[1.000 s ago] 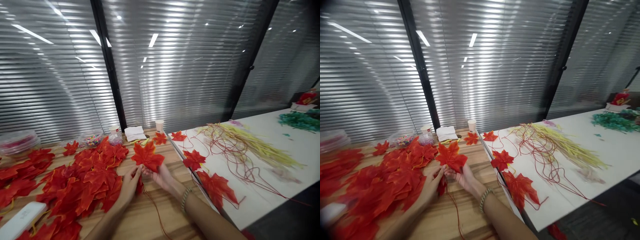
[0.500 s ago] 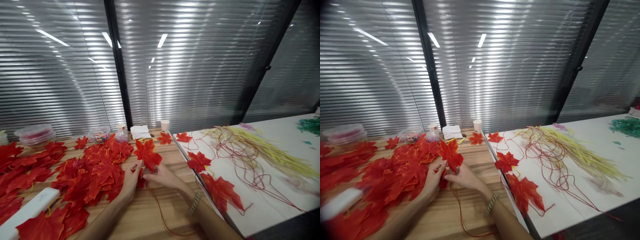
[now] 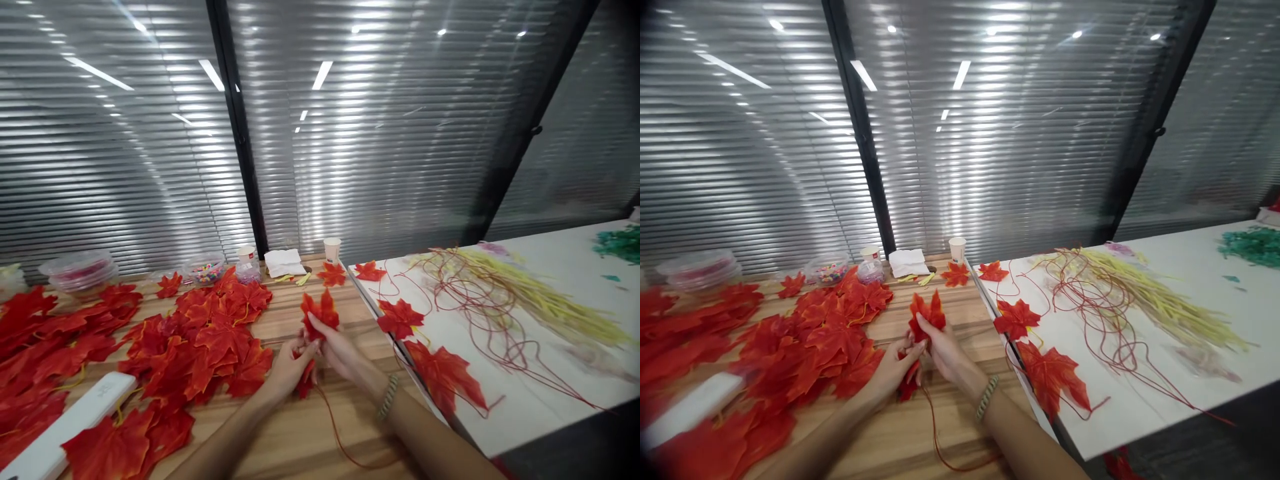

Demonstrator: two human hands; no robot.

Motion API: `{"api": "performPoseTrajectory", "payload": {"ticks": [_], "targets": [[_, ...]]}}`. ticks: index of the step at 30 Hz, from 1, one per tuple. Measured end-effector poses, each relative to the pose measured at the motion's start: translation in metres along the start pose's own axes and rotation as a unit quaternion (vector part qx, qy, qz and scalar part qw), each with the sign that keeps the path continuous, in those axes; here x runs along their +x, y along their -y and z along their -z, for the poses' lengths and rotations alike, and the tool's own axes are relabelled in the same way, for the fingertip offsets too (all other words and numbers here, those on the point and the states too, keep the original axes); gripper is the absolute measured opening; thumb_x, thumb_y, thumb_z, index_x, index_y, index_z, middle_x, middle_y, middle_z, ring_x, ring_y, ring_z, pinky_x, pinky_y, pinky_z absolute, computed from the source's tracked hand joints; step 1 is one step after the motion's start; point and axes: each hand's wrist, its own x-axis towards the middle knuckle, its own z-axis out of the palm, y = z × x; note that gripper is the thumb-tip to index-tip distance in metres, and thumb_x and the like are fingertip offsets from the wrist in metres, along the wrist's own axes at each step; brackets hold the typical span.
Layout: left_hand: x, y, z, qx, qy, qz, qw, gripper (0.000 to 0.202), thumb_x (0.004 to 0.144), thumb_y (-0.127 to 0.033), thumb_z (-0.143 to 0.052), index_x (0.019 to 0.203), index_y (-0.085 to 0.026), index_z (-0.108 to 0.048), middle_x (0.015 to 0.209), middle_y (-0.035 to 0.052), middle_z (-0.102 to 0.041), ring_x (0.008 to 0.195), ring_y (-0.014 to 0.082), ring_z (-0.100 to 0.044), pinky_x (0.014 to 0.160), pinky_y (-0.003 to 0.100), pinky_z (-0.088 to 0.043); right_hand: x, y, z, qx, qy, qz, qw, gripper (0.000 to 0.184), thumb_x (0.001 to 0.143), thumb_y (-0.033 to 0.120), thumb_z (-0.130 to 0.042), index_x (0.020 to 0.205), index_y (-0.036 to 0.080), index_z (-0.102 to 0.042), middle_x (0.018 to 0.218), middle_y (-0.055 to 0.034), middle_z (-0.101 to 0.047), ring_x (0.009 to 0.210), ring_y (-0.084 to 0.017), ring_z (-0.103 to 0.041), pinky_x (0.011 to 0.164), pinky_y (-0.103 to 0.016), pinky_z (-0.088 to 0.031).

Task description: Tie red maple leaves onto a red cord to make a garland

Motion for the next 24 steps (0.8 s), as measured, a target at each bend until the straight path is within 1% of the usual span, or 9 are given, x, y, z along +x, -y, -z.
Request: {"api": "performPoseTrajectory", "payload": {"ticks": [3,5,7,11,13,17,20,22,24], "targets": [[-0.001,0.0,0.0,0.021,0.019,-0.012,1.0,0.037,0.074,-0.052,-0.049,0.068,-0.015,-0.05,0.036,-0.001,-0.052,0.029,0.0096,-0.043,0.034,0.018,-0.028,-0.002,0.008,-0.001,0.007,0.004,-0.007,1.0,0.032,0.063,0.04,-0.07,0.068,0.012,-0.056,0.06,-0.0025,-0.06,0.055,-0.011,-0.056,0.04,-0.017,-0.033],[-0.002,-0.001,0.001,0.039,0.022,-0.022,0.999,0.036,0.076,-0.05,-0.048,0.071,-0.015,-0.051,0.036,-0.0021,-0.05,0.028,0.0086,-0.041,0.033,0.018,-0.027,-0.002,0.011,0.0,0.024,-0.01,-0.01,1.0,0.033,0.061,0.039,-0.072,0.075,0.013,-0.057,0.063,-0.002,-0.06,0.059,-0.012,-0.057,0.044,-0.018,-0.036],[-0.001,-0.001,0.003,0.045,0.03,-0.028,0.998,0.033,0.078,-0.048,-0.047,0.073,-0.015,-0.05,0.036,-0.0036,-0.049,0.027,0.008,-0.039,0.033,0.018,-0.027,0.0,0.013,0.003,0.033,-0.017,-0.002,0.999,0.034,0.061,0.038,-0.072,0.078,0.013,-0.057,0.061,-0.0002,-0.059,0.058,-0.012,-0.056,0.049,-0.02,-0.039],[0.002,0.003,0.006,0.046,0.053,-0.024,0.997,0.032,0.077,-0.048,-0.049,0.074,-0.017,-0.047,0.035,-0.0062,-0.046,0.027,0.0085,-0.041,0.031,0.017,-0.026,0.006,0.018,0.013,-0.014,0.032,0.033,0.999,0.029,0.065,0.037,-0.069,0.076,0.013,-0.057,0.053,0.0026,-0.055,0.049,-0.008,-0.05,0.052,-0.021,-0.039],[0.004,0.003,0.008,0.048,0.058,-0.016,0.997,0.033,0.076,-0.049,-0.049,0.073,-0.017,-0.045,0.034,-0.0066,-0.045,0.026,0.0082,-0.04,0.03,0.016,-0.025,0.008,0.019,0.019,-0.04,0.036,0.043,0.998,0.028,0.065,0.037,-0.068,0.076,0.013,-0.057,0.05,0.0028,-0.054,0.049,-0.009,-0.05,0.054,-0.022,-0.038],[0.004,-0.001,0.011,0.038,0.073,0.002,0.997,0.034,0.076,-0.05,-0.049,0.071,-0.017,-0.044,0.033,-0.0067,-0.045,0.026,0.0079,-0.039,0.03,0.015,-0.025,0.011,0.019,0.023,-0.048,0.012,0.045,0.998,0.03,0.063,0.039,-0.067,0.077,0.015,-0.057,0.047,0.0015,-0.055,0.055,-0.013,-0.055,0.058,-0.024,-0.04],[0.002,-0.003,0.012,0.006,0.081,0.017,0.997,0.033,0.075,-0.05,-0.051,0.07,-0.018,-0.044,0.033,-0.0069,-0.044,0.027,0.0081,-0.04,0.031,0.015,-0.025,0.014,0.018,0.026,-0.034,-0.001,0.036,0.999,0.031,0.061,0.04,-0.068,0.077,0.016,-0.058,0.048,0.0009,-0.056,0.055,-0.014,-0.056,0.058,-0.026,-0.043],[0.002,-0.003,0.013,-0.018,0.085,0.034,0.996,0.033,0.075,-0.049,-0.051,0.069,-0.017,-0.044,0.033,-0.0067,-0.044,0.027,0.0078,-0.039,0.031,0.015,-0.024,0.018,0.021,0.032,-0.033,-0.017,0.032,0.999,0.031,0.062,0.042,-0.067,0.078,0.017,-0.058,0.052,0.0,-0.058,0.056,-0.015,-0.057,0.055,-0.026,-0.043],[0.003,-0.004,0.015,-0.047,0.064,0.035,0.996,0.032,0.075,-0.047,-0.053,0.07,-0.017,-0.046,0.032,-0.0079,-0.04,0.027,0.0072,-0.039,0.033,0.016,-0.025,0.022,0.028,0.042,-0.036,-0.043,0.059,0.997,0.031,0.064,0.043,-0.065,0.08,0.018,-0.058,0.059,-0.0009,-0.061,0.059,-0.016,-0.059,0.055,-0.026,-0.044]]}}
